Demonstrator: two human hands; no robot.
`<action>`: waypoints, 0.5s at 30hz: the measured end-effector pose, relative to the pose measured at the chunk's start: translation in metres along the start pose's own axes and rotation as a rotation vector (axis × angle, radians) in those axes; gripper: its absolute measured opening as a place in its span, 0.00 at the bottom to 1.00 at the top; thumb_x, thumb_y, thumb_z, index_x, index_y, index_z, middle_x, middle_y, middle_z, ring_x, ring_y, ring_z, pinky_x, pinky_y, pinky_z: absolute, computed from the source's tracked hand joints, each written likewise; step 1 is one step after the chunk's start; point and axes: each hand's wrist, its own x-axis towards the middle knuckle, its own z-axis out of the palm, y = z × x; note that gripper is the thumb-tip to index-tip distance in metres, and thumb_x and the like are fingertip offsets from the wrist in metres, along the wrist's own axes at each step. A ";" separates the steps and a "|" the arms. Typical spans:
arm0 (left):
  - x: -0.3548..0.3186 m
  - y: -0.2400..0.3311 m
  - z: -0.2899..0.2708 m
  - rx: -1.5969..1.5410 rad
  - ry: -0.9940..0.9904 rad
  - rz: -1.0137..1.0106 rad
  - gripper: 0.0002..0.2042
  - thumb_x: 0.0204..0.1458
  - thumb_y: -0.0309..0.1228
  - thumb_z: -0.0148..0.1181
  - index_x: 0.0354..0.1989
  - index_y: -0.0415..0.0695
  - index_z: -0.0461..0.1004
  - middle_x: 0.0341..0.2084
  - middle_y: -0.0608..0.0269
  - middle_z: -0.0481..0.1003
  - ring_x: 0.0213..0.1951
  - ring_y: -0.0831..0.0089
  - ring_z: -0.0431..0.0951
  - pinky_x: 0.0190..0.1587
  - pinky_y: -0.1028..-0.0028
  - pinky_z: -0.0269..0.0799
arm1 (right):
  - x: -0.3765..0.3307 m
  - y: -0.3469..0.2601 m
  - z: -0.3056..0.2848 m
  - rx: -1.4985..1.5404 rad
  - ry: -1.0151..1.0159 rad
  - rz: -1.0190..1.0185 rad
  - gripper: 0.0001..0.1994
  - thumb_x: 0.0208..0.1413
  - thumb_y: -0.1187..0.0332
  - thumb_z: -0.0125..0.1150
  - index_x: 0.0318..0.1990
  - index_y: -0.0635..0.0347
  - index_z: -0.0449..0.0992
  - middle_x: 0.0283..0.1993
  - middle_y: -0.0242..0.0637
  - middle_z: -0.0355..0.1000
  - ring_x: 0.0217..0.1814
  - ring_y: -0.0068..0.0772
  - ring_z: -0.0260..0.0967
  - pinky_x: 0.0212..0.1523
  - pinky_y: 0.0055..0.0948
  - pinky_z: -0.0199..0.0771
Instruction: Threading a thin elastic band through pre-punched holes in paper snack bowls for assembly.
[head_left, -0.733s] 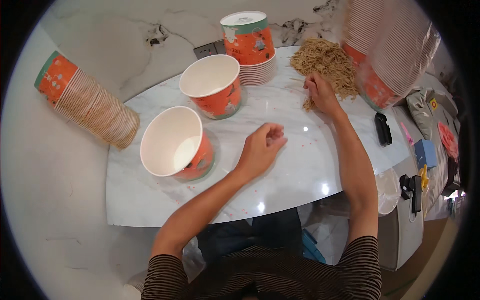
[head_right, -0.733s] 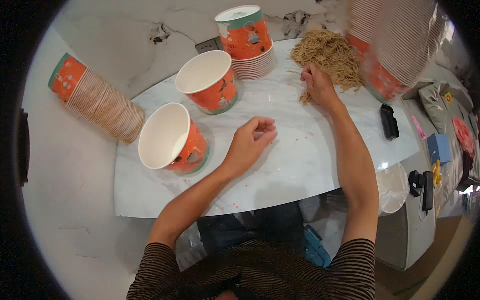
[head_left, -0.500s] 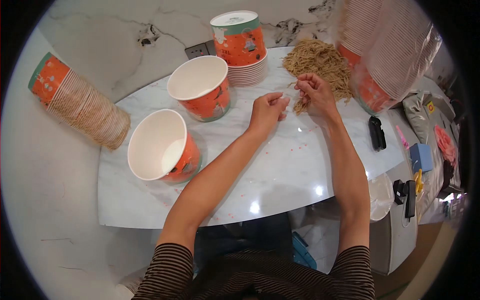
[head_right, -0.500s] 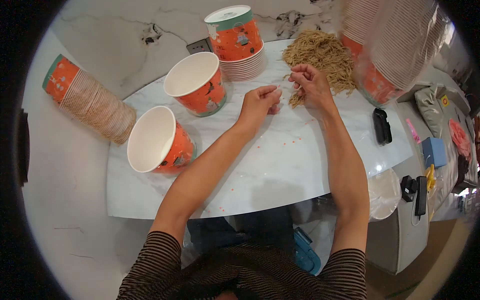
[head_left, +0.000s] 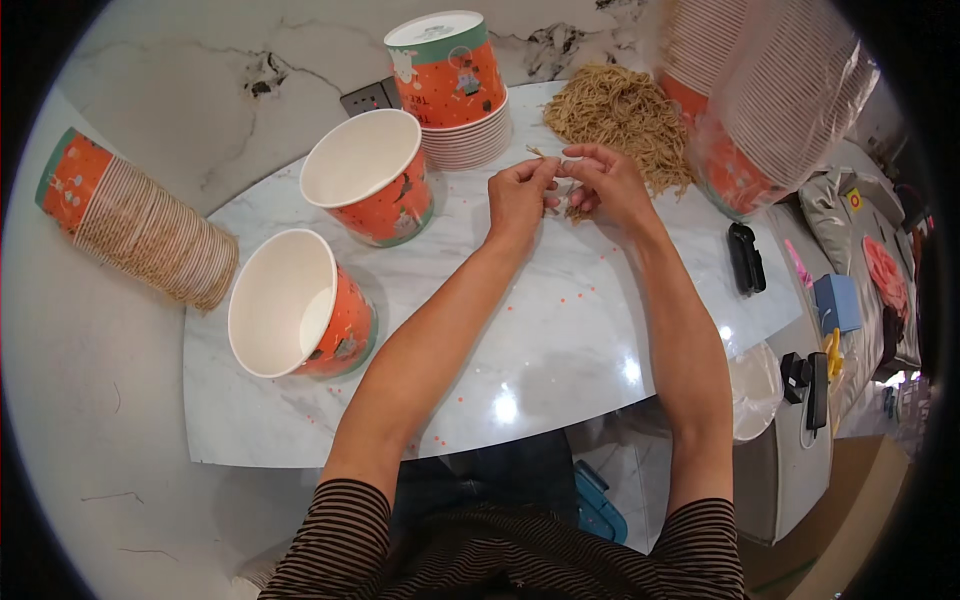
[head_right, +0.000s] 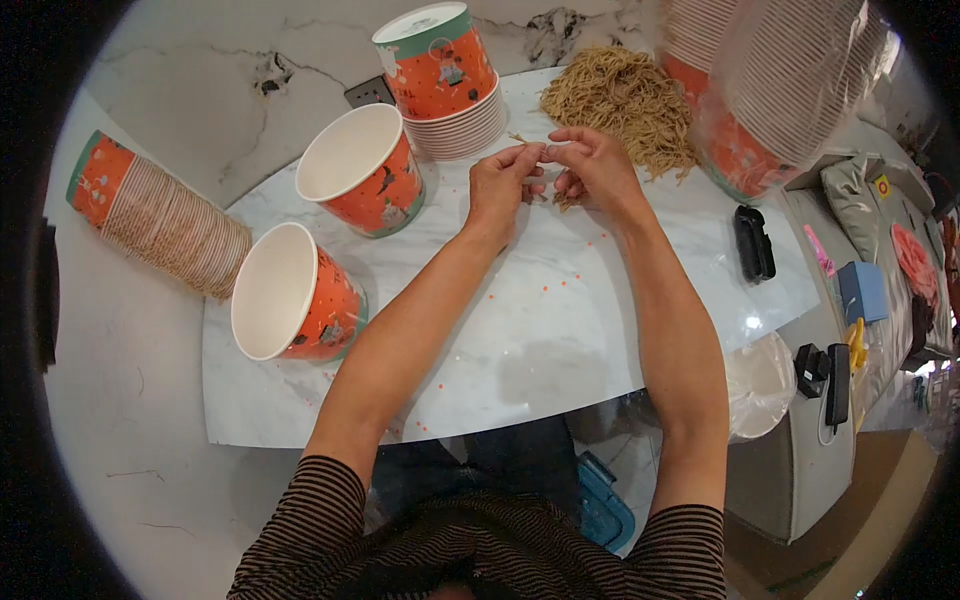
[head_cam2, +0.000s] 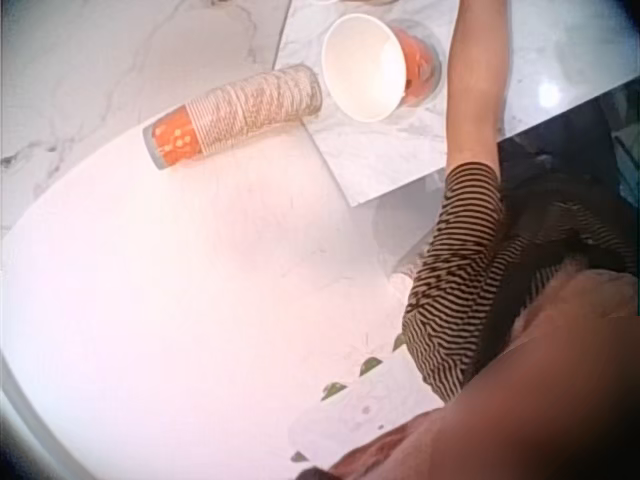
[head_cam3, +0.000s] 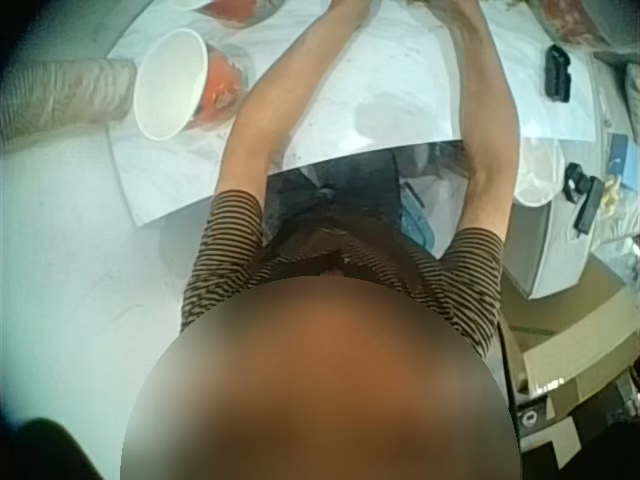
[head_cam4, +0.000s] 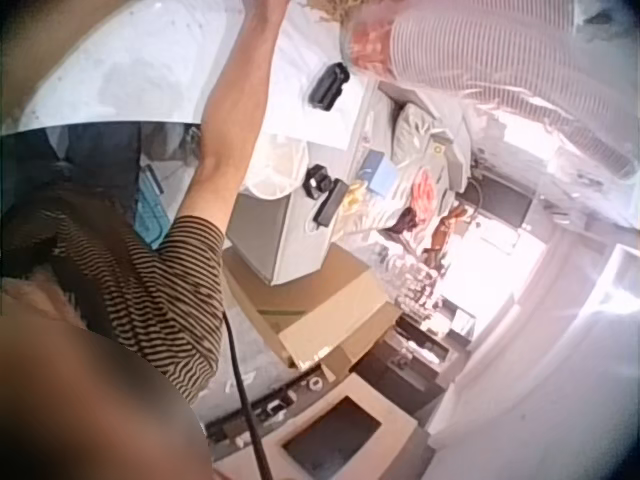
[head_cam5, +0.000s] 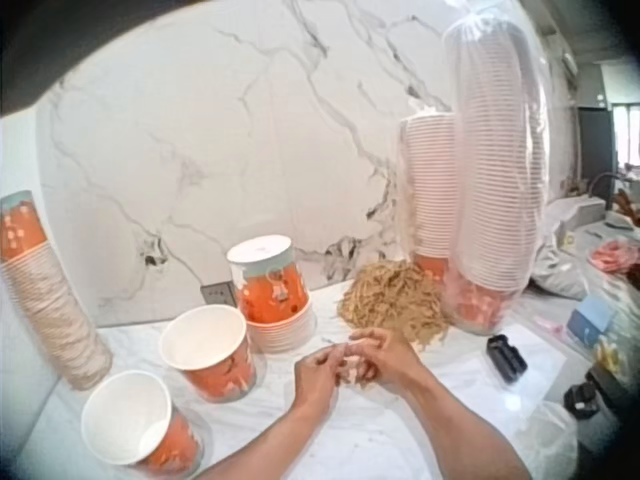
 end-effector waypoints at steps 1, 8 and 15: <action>-0.001 0.001 0.000 -0.002 0.005 -0.034 0.12 0.65 0.36 0.64 0.44 0.39 0.85 0.34 0.64 0.81 0.29 0.79 0.76 0.29 0.78 0.73 | -0.001 -0.002 -0.001 -0.007 0.021 0.013 0.16 0.63 0.69 0.64 0.55 0.66 0.75 0.39 0.34 0.83 0.24 0.17 0.73 0.23 0.20 0.71; 0.001 -0.005 -0.009 -0.080 -0.012 0.003 0.12 0.66 0.35 0.62 0.44 0.38 0.84 0.34 0.65 0.81 0.32 0.79 0.78 0.32 0.79 0.77 | -0.002 -0.006 0.003 0.035 0.054 0.001 0.15 0.64 0.69 0.64 0.54 0.68 0.76 0.43 0.37 0.83 0.25 0.19 0.75 0.23 0.20 0.73; -0.001 -0.008 -0.012 -0.216 0.022 -0.013 0.12 0.63 0.33 0.65 0.44 0.35 0.81 0.39 0.60 0.82 0.36 0.77 0.79 0.33 0.75 0.80 | 0.017 0.012 -0.017 0.283 0.400 -0.113 0.14 0.68 0.71 0.58 0.57 0.68 0.73 0.49 0.44 0.80 0.41 0.27 0.79 0.35 0.26 0.84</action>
